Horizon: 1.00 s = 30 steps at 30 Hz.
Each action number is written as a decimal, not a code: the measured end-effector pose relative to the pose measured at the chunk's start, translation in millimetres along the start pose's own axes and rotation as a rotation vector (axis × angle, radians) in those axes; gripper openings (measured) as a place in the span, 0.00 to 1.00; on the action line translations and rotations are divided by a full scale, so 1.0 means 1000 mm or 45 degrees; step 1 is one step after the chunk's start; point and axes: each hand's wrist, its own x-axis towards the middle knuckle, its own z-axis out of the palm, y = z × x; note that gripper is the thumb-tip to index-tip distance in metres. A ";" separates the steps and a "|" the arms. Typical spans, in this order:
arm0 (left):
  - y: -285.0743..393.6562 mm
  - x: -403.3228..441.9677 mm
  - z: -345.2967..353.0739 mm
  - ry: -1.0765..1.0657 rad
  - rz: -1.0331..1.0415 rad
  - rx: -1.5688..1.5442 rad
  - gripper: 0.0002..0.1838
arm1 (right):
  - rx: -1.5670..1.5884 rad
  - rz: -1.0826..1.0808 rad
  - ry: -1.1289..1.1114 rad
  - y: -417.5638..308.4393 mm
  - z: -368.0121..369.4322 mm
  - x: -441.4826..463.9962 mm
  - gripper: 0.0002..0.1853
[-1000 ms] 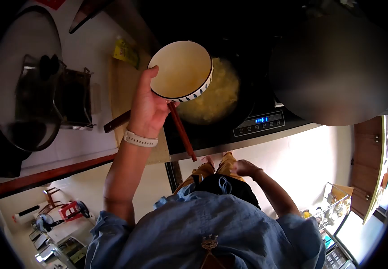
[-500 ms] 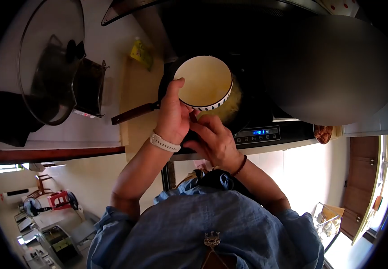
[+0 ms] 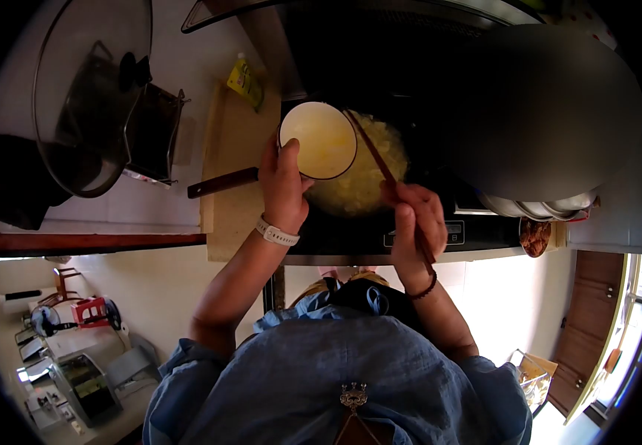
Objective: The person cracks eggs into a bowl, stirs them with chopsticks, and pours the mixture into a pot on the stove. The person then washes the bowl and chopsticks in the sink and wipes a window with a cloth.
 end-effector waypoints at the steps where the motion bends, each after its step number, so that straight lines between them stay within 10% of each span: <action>1: -0.003 0.003 -0.003 0.003 0.026 0.002 0.27 | 0.041 -0.061 0.031 -0.004 -0.002 0.006 0.08; 6: -0.005 0.004 -0.012 0.122 0.045 0.003 0.28 | -0.449 -0.340 -0.201 -0.002 -0.028 0.031 0.07; 8: -0.006 0.007 -0.018 0.133 0.082 0.007 0.28 | -0.453 0.153 -0.453 0.012 -0.031 0.027 0.06; 13: -0.018 0.015 -0.025 -0.029 0.499 0.118 0.27 | -0.307 -0.381 -0.497 -0.008 -0.032 0.022 0.11; 30: -0.003 0.015 -0.024 -0.215 1.242 1.004 0.31 | -0.473 -0.723 -0.919 -0.008 -0.024 0.059 0.14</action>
